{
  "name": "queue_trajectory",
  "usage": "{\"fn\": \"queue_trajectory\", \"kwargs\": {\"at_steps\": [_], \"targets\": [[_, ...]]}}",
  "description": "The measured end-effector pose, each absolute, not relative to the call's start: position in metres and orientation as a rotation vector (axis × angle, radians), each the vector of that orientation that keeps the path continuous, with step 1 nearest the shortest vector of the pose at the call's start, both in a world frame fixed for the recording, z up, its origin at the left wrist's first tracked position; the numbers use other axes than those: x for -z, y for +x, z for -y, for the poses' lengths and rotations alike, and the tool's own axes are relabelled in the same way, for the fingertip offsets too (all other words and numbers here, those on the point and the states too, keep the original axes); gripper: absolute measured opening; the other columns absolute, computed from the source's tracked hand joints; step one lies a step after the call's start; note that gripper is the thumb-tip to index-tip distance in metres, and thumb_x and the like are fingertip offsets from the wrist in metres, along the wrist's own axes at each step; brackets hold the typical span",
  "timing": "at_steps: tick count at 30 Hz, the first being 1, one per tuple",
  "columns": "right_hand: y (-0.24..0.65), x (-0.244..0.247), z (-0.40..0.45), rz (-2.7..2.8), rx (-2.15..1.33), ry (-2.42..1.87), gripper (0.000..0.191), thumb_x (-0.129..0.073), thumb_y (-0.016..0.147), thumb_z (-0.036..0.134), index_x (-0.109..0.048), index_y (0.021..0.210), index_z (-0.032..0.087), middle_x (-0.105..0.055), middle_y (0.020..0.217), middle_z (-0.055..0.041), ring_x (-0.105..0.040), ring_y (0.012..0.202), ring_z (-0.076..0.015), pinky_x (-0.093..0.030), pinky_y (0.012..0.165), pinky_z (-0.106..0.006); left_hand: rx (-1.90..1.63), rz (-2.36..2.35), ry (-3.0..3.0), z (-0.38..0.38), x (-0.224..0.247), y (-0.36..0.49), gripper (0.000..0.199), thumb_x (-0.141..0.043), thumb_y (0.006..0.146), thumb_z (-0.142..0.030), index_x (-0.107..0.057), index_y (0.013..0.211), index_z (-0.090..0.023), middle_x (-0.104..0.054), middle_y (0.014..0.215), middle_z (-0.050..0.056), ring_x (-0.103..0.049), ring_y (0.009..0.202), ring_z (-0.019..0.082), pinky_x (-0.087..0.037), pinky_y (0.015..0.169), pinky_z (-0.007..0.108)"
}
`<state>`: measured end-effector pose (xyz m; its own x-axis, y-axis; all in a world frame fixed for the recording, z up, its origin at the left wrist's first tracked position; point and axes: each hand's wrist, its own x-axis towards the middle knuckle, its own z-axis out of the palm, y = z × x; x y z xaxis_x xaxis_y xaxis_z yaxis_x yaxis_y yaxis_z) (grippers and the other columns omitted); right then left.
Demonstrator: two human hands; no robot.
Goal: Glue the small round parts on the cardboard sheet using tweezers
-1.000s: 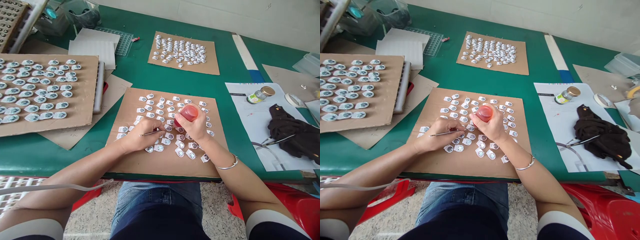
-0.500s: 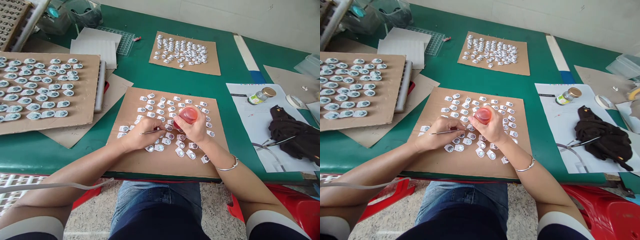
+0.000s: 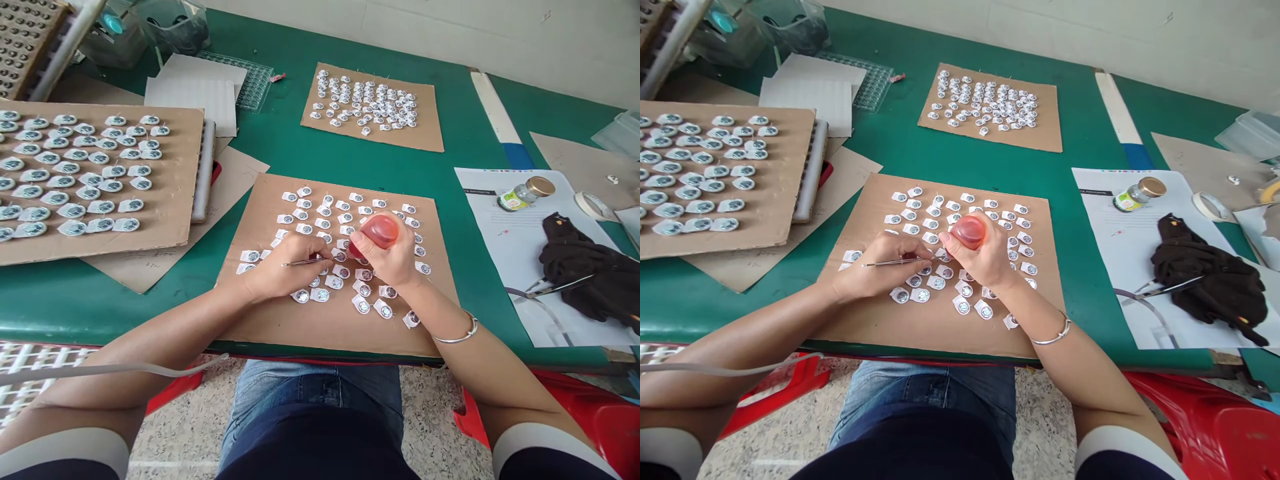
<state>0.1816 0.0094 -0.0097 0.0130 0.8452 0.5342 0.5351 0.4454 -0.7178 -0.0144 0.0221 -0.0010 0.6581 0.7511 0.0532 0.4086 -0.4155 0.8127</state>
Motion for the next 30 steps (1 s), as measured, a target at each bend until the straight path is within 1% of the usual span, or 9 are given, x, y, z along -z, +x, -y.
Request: {"fn": "queue_trajectory", "kwargs": {"at_steps": [11,19,30], "targets": [[0.1811,0.0105,-0.0092,1.687,-0.347,-1.243,0.027,-0.065,0.074,0.043,-0.052,0.079,0.02,-0.06,0.074,-0.0009,-0.057,0.068,-0.0134,-0.05,0.064,-0.031,-0.56,-0.89,2.042,-0.0225,0.0007,-0.0137,0.013,-0.053,0.08,-0.015,-0.066,0.081,-0.014,-0.064,0.07,0.001,-0.054,0.059,0.008,-0.039,0.053,0.019],[0.1799,0.0111,-0.0085,1.7,-0.361,-1.207,0.023,-0.067,0.073,0.036,-0.053,0.081,0.019,-0.06,0.075,-0.0008,-0.057,0.069,-0.0131,-0.05,0.063,-0.029,-0.559,-0.907,2.046,-0.0216,0.0002,-0.0135,0.012,-0.054,0.08,-0.015,-0.066,0.081,-0.015,-0.064,0.068,0.0,-0.054,0.058,0.008,-0.039,0.052,0.019],[0.1779,0.0099,-0.0086,1.693,-0.404,-1.184,0.023,-0.067,0.072,0.036,-0.054,0.082,0.019,-0.061,0.077,-0.0013,-0.058,0.07,-0.0132,-0.05,0.064,-0.03,-0.56,-0.922,2.063,-0.0222,0.0002,-0.0134,0.012,-0.054,0.079,-0.015,-0.066,0.079,-0.015,-0.064,0.067,-0.001,-0.054,0.057,0.007,-0.038,0.052,0.019]]}}
